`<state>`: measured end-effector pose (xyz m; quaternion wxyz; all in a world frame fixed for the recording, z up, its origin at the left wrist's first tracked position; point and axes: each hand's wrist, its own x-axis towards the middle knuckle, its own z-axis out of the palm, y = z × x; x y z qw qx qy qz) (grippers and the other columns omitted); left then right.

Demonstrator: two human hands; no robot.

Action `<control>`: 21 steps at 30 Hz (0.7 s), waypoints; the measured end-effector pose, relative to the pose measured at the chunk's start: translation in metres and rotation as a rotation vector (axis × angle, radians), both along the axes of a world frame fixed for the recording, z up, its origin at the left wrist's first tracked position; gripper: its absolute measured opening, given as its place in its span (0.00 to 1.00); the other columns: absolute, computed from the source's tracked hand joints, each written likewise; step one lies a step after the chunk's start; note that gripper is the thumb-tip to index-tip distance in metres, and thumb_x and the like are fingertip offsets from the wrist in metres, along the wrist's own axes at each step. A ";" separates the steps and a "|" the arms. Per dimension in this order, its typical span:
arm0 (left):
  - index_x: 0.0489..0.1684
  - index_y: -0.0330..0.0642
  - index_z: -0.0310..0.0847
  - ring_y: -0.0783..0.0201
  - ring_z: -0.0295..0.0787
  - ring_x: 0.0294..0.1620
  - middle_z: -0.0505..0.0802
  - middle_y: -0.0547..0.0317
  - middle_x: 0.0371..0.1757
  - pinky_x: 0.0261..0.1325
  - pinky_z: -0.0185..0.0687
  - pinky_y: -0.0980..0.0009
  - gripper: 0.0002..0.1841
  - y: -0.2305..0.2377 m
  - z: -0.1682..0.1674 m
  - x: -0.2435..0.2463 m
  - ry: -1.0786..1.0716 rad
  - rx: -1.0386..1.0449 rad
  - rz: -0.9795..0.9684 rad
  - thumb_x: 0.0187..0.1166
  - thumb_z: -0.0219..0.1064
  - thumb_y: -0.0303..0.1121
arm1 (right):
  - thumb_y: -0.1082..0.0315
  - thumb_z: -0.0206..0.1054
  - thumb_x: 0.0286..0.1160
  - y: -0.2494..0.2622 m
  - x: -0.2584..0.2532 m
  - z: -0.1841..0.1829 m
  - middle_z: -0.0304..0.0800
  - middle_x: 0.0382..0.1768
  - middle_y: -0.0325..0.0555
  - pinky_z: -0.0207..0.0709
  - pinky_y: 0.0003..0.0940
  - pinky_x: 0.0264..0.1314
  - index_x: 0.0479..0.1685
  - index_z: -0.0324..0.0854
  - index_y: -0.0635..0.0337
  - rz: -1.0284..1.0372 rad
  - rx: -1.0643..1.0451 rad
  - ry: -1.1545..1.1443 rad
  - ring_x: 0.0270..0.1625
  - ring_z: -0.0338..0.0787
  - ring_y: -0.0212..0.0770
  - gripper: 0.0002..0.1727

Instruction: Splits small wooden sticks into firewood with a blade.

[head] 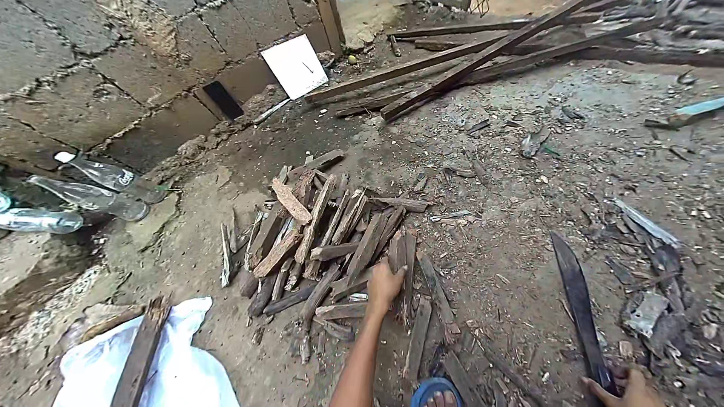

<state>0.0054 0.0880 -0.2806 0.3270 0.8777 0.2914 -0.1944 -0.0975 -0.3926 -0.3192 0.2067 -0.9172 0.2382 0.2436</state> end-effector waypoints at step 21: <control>0.85 0.36 0.63 0.39 0.85 0.69 0.75 0.36 0.81 0.66 0.83 0.43 0.40 -0.041 -0.020 -0.015 -0.012 0.236 -0.214 0.82 0.63 0.57 | 0.55 0.80 0.67 -0.005 -0.016 -0.027 0.80 0.67 0.76 0.73 0.72 0.69 0.78 0.66 0.69 -0.076 0.053 -0.173 0.68 0.83 0.73 0.42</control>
